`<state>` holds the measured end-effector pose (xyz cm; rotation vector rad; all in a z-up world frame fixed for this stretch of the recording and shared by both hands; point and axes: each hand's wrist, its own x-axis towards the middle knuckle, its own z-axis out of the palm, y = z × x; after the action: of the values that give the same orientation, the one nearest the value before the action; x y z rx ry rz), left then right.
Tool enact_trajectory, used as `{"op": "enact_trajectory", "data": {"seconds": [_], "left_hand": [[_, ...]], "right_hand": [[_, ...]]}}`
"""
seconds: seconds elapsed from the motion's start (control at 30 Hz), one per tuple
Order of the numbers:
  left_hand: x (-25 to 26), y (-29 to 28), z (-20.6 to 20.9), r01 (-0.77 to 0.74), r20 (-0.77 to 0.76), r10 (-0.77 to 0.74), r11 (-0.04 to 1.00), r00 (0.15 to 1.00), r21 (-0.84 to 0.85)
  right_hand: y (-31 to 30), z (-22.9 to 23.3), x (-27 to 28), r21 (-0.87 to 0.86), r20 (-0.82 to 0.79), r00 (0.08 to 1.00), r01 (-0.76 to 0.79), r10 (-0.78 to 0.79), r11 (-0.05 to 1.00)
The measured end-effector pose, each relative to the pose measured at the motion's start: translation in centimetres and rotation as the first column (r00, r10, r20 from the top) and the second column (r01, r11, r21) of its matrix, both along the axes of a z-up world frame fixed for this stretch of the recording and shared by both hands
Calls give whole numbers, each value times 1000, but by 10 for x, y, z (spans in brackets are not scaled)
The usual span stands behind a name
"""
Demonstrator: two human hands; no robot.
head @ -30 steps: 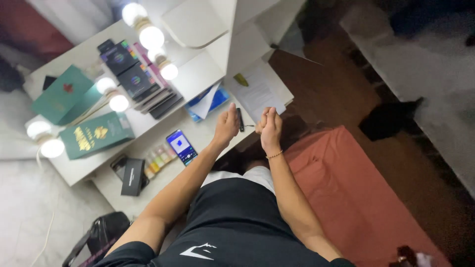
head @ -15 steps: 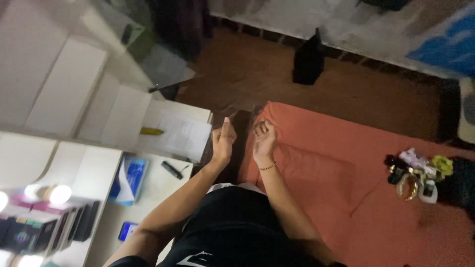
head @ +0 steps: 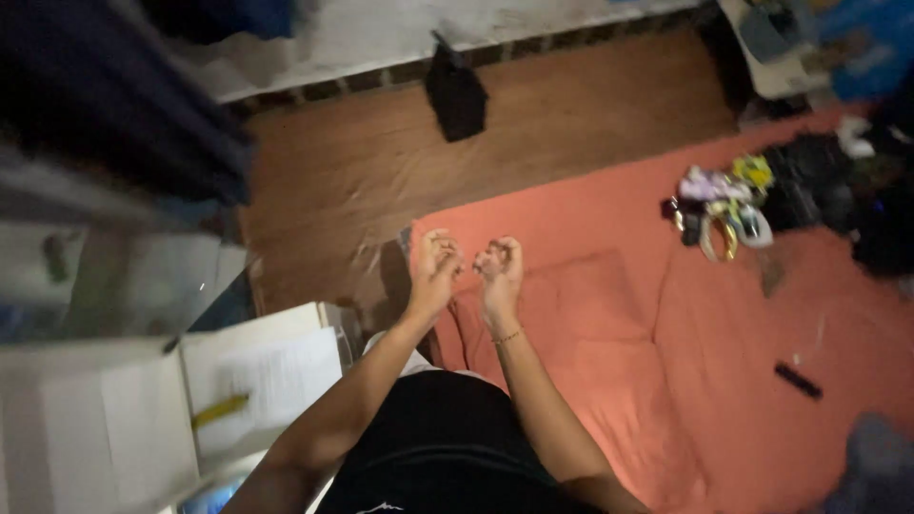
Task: The person takes various cosmetic bottles and boxes from a shelf and places them on a vanity table. They handle each item individually, moving them from the shelf to the table surface.
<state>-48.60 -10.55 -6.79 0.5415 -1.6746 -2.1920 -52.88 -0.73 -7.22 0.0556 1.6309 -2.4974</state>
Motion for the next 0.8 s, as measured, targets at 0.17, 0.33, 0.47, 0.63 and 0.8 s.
{"op": "enact_trajectory", "data": {"seconds": [0.17,0.33,0.47,0.63,0.8], "left_hand": [[-61,-9,8,181,1,-181,982,983,55],[-132,-21,-1,388,-14,-388,918,921,75],[-189,-53,-16,552,30,-554,832,832,51],[-278,-107,12,667,7,-668,744,744,24],[-347,-125,19,706,66,-710,704,701,76]], "right_hand": [[1,7,-36,-25,75,979,193,-191,981],[-8,0,-88,-112,87,897,441,-434,890],[-41,11,-124,-131,61,813,582,-579,803],[-89,12,-197,-236,38,725,675,-688,699],[-119,4,-268,-192,94,628,773,-772,605]]}}
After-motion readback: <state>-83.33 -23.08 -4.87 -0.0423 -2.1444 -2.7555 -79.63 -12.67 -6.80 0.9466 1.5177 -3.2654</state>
